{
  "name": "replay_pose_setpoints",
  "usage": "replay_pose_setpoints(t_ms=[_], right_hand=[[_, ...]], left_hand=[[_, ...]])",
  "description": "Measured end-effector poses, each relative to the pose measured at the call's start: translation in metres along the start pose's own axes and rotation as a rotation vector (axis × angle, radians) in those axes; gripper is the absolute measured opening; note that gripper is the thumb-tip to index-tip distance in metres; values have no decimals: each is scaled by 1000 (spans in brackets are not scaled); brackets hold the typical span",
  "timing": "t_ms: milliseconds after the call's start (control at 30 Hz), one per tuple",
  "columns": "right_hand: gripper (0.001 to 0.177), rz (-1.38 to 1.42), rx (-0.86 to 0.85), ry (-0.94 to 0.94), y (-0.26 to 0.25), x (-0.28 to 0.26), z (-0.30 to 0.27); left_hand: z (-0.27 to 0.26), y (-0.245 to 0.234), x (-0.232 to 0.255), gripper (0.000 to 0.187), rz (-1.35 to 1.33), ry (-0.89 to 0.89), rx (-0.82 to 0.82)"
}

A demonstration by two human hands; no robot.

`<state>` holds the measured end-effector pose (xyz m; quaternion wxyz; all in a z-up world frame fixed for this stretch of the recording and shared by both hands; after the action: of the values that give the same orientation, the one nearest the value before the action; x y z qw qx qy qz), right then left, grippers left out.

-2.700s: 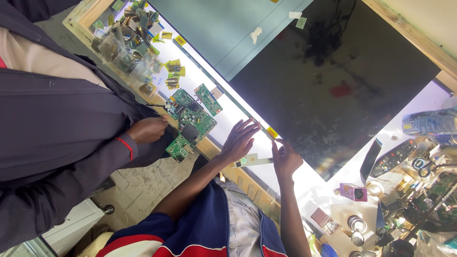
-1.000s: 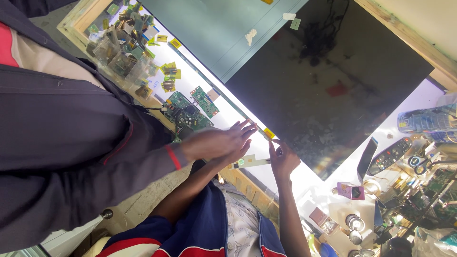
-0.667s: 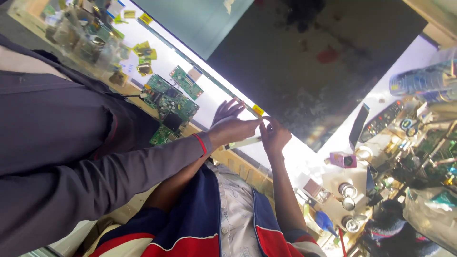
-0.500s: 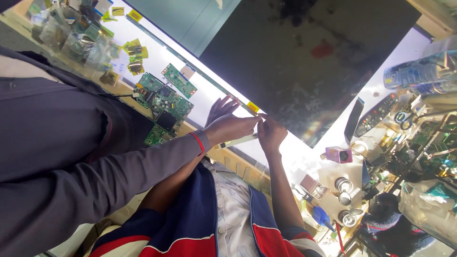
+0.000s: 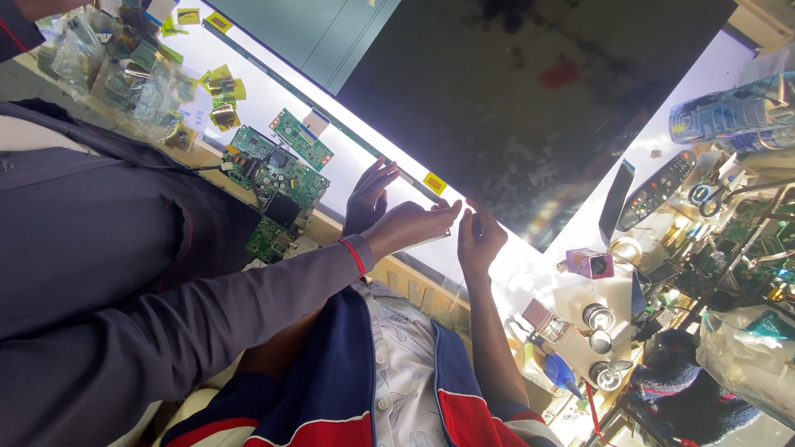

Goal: Repairing a television by connecting a motherboard with ribbon cables and applying adhesive tape to the screen panel.

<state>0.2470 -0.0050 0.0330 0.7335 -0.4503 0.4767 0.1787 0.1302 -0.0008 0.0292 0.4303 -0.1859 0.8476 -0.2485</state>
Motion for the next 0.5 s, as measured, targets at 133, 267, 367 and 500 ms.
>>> replay_pose_setpoints(t_ms=[133,267,367,500], right_hand=[[19,18,-7,12,2,3,0],[17,26,-14,-2,2,2,2],[18,21,-12,0,3,3,1],[18,12,-13,-1,5,5,0]], left_hand=[[-17,-9,-19,17,19,-86,15],[-16,-6,-19,21,28,-86,-24],[-22,43,20,28,-325,-420,51],[-45,108,54,39,-861,-918,163]])
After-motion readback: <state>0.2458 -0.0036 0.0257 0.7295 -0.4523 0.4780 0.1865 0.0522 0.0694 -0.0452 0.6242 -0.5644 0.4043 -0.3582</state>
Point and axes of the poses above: each hand's wrist, its own z-axis towards the middle knuckle, its own y-axis out of the palm, x = y × z, the point moved 9 cm from there along z, towards the middle knuckle, and after that the axes turned 7 degrees about y, right-handed, at the moved point
